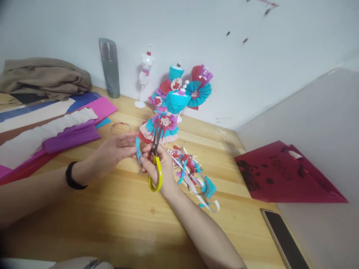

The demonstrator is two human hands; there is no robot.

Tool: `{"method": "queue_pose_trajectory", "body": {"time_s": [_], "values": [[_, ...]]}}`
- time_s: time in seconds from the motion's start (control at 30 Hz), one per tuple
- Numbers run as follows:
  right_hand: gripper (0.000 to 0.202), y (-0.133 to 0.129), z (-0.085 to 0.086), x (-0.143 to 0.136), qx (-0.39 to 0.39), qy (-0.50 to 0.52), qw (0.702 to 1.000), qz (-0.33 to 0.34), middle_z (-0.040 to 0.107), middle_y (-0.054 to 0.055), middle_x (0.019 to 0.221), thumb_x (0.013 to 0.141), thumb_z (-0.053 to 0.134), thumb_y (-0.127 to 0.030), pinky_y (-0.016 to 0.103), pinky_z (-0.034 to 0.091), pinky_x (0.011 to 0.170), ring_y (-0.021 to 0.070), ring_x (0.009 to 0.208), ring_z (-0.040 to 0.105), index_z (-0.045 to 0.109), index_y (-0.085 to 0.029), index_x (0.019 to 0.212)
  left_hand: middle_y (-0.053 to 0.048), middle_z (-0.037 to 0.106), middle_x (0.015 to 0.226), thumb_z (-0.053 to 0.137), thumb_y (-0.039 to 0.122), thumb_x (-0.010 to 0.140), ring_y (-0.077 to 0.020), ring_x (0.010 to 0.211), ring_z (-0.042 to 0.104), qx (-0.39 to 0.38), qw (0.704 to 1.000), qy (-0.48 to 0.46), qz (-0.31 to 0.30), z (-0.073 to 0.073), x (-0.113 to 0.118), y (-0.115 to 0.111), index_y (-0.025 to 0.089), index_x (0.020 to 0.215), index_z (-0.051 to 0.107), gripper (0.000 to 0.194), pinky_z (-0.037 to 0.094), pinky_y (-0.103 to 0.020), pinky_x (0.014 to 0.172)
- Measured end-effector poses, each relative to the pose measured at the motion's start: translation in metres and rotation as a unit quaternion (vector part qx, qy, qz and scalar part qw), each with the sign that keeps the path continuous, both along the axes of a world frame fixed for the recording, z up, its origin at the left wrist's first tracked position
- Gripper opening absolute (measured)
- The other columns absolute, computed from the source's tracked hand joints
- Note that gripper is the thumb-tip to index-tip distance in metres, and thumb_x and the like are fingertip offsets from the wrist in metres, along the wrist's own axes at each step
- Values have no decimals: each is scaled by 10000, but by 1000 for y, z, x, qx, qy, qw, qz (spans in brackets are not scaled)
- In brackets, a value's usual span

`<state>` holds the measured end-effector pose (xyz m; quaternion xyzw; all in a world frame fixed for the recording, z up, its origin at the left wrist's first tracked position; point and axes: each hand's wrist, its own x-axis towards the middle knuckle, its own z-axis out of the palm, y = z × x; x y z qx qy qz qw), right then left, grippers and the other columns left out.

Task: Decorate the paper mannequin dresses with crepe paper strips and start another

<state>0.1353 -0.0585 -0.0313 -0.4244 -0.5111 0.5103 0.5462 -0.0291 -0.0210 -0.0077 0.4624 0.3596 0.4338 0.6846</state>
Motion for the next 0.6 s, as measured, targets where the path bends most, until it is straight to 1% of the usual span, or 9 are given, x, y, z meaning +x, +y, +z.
{"method": "queue_pose_trajectory", "body": {"time_s": [0.07, 0.13, 0.2, 0.23, 0.3, 0.4, 0.5, 0.6], "values": [[349, -1, -2, 1, 11, -5, 1000, -2, 563, -64, 698, 729, 844, -362, 212, 454, 458, 79, 485, 535, 573, -222, 900, -81, 761, 1023, 786, 143, 677, -180, 828, 713, -6, 1000, -15, -23, -2, 2, -1, 158, 1122, 707, 452, 562, -285, 721], [336, -3, -2, 1, 18, -7, 1000, 1, 564, -60, 715, 740, 841, -350, 211, 462, 472, 77, 500, 536, 584, -222, 914, -81, 763, 1047, 799, 111, 642, -188, 869, 717, -9, 999, -29, -40, -2, 3, -2, 161, 1173, 683, 546, 567, -296, 754], [358, -5, 0, 1, 10, -7, 1000, 5, 568, -59, 723, 715, 861, -321, 212, 474, 480, 78, 507, 534, 588, -224, 924, -68, 765, 1017, 801, 81, 619, -178, 848, 714, -12, 999, -27, -30, -1, 3, -4, 162, 1203, 663, 606, 563, -298, 760], [375, -6, 1, 0, 3, -9, 1000, 6, 569, -59, 719, 698, 872, -312, 214, 478, 481, 79, 506, 532, 587, -225, 926, -59, 764, 989, 798, 76, 616, -169, 817, 709, -13, 999, -23, -20, 0, 3, -5, 160, 1200, 661, 606, 559, -295, 748], [387, -7, 3, -1, -7, -18, 1000, 7, 573, -57, 710, 688, 878, -324, 218, 481, 480, 82, 504, 528, 586, -226, 923, -42, 756, 945, 790, 81, 619, -156, 775, 696, -12, 1000, -16, -3, 1, 3, -6, 155, 1174, 665, 574, 553, -286, 722], [365, -8, 5, -1, 0, -29, 1000, 3, 568, -55, 696, 718, 853, -382, 219, 469, 469, 84, 493, 527, 582, -223, 906, -29, 739, 915, 772, 91, 639, -149, 761, 689, -17, 1000, -3, 25, 3, 4, -7, 146, 1146, 655, 523, 544, -266, 693], [364, -7, 7, 0, 8, -29, 999, -14, 571, -60, 685, 717, 851, -388, 218, 460, 455, 81, 475, 524, 582, -225, 899, -15, 709, 823, 700, 82, 734, -124, 674, 667, -76, 996, 25, 47, 5, 4, -6, 131, 1132, 615, 410, 528, -240, 642], [376, -7, 14, 1, -3, -24, 999, -25, 578, -64, 663, 690, 867, -359, 221, 463, 456, 81, 462, 524, 582, -226, 896, 10, 668, 709, 648, 96, 805, -105, 508, 600, -139, 985, 86, 50, 9, 2, -6, 142, 1140, 567, 348, 460, -214, 501]]}}
